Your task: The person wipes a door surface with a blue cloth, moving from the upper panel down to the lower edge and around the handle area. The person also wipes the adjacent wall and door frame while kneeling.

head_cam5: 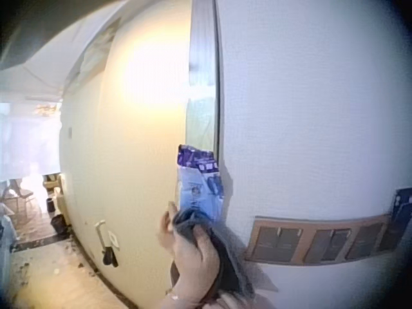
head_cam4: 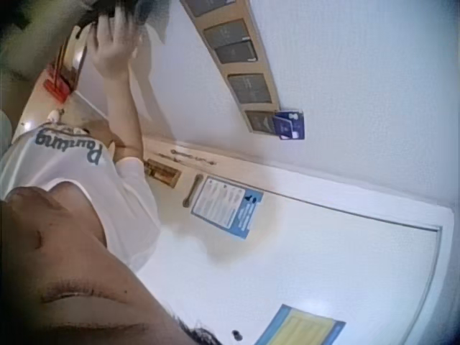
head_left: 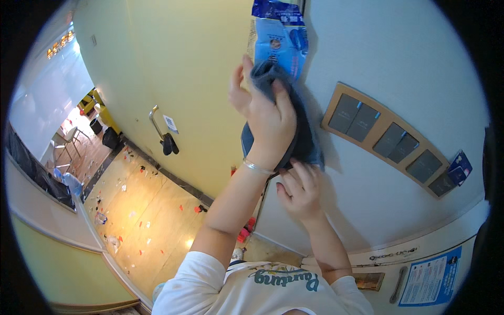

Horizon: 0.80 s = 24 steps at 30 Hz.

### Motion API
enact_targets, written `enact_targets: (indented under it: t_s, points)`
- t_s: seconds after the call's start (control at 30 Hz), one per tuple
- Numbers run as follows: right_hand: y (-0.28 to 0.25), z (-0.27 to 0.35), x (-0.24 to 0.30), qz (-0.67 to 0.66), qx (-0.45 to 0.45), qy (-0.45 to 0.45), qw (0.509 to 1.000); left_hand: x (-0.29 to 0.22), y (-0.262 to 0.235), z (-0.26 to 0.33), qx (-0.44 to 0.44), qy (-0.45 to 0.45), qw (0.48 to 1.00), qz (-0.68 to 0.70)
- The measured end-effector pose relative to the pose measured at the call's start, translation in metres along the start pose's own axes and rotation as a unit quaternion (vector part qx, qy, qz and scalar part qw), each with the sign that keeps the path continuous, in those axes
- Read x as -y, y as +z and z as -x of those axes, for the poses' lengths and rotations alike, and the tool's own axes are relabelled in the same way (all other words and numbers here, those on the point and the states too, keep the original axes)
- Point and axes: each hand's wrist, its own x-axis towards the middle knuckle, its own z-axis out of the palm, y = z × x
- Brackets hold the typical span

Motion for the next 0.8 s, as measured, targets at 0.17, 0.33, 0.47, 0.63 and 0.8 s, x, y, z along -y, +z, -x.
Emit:
enact_targets:
  t_s: [0.17,0.33,0.47,0.63,0.8]
  points:
    - [0.004,0.007,-0.005,-0.031,-0.047,0.046,0.997,0.007,0.003,0.018,-0.020,0.019,0.999,-0.027]
    - [0.008,0.023,-0.002,-0.030,-0.059,0.073,0.995,0.040,-0.005,0.099,0.080,-0.045,0.992,-0.089]
    - [0.015,0.042,0.004,-0.036,-0.038,0.099,0.994,0.062,-0.023,0.175,0.099,-0.054,0.990,-0.087]
    - [0.024,0.060,0.018,-0.013,-0.012,0.111,0.994,0.090,-0.026,0.249,0.052,-0.196,0.979,0.033]
    - [0.030,0.052,0.025,-0.015,-0.028,0.126,0.992,0.109,-0.016,0.215,0.076,-0.225,0.953,0.189]
